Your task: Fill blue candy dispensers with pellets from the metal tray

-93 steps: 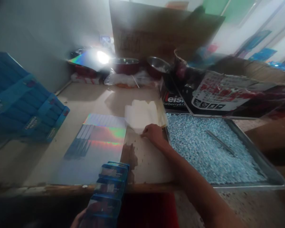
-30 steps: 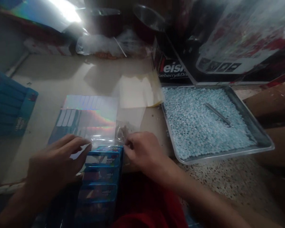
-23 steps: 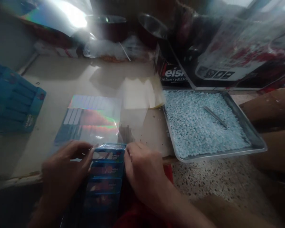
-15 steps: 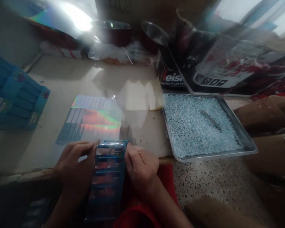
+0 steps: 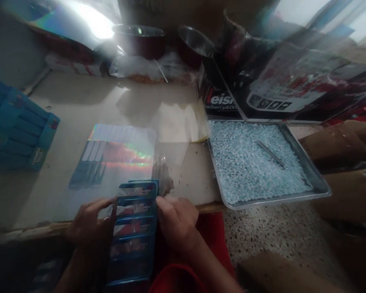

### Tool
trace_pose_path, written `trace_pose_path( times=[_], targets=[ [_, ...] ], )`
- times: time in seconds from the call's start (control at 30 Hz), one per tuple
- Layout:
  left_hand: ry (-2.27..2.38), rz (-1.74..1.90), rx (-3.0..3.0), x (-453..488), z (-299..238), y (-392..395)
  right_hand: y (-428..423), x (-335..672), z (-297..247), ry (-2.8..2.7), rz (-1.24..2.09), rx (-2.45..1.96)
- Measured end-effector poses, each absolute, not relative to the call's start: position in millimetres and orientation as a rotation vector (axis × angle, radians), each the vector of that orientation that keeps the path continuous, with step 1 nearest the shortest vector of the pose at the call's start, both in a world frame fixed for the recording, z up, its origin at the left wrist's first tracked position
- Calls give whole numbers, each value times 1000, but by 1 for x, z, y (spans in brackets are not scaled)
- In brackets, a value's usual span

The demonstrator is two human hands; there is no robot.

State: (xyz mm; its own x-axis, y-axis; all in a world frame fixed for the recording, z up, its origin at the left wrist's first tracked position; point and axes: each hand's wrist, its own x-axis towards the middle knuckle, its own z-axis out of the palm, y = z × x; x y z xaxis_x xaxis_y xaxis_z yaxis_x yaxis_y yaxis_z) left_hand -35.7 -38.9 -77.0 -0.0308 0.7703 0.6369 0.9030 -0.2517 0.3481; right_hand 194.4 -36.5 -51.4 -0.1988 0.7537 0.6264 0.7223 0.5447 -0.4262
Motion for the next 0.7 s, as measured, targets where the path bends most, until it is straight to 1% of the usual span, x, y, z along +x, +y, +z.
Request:
trace_pose_path(
  times=[0.07, 0.13, 0.2, 0.3, 0.47, 0.7],
  targets=[
    [-1960, -1111, -2043, -34, -88, -30, -32, 192, -61, -1867, 92, -1287],
    [-2021, -993, -2125, -31, -89, -20, -26, 189, -69, -1822, 138, -1391],
    [-1962, -859, -2236, -31, -85, -13, -19, 187, -73, -1822, 179, -1433],
    [-1856, -722, -2395, -38, -80, -8, -13, 186, -76, -1877, 247, -1375],
    [-1666, -729, -2693, -58, -87, -15, -18, 188, -71, -1792, 564, -1250],
    [-1406, -754, -2801, -64, -81, -63, -66, 206, -56, -1940, 605, -1189]
  ],
)
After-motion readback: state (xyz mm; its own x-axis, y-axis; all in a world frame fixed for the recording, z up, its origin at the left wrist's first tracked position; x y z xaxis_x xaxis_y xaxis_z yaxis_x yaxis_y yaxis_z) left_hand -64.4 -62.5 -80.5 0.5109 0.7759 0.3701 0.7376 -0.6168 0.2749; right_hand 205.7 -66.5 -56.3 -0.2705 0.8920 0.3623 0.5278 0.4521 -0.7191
